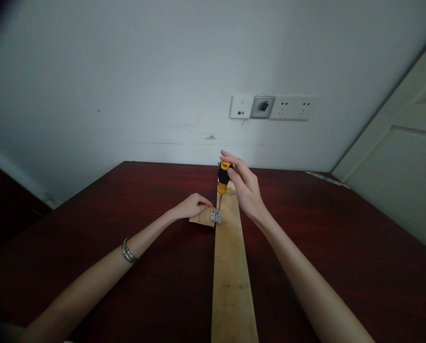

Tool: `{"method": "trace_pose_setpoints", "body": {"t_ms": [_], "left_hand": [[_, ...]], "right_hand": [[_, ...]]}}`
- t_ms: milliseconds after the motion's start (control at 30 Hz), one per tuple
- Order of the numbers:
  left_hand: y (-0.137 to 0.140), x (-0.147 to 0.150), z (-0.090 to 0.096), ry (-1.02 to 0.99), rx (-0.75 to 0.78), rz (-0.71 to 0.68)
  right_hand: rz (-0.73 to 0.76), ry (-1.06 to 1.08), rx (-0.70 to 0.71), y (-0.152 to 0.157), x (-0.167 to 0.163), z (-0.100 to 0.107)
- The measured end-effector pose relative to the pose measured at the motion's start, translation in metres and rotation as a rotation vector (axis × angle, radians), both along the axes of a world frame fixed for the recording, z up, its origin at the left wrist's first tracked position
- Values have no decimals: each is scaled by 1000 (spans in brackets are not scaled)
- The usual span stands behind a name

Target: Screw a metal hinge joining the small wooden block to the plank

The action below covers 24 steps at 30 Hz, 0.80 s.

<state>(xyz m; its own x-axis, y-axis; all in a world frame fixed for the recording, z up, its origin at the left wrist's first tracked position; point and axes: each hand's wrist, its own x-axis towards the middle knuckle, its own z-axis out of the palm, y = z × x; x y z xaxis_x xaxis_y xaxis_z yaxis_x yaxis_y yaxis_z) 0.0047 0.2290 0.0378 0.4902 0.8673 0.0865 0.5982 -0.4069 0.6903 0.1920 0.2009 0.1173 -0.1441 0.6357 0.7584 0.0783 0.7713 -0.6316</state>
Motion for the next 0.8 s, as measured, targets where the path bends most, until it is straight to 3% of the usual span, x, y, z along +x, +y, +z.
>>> {"method": "trace_pose_setpoints", "body": {"t_ms": [100, 267, 533, 800], "left_hand": [[-1, 0, 1, 3, -6, -2], [0, 0, 0, 21, 5, -8], [2, -1, -3, 7, 4, -5], [1, -1, 0, 23, 4, -6]], "right_hand": [[-16, -39, 22, 0, 1, 1], [-191, -59, 73, 6, 0, -2], [30, -95, 6, 1, 4, 0], [-143, -69, 33, 5, -1, -4]]}}
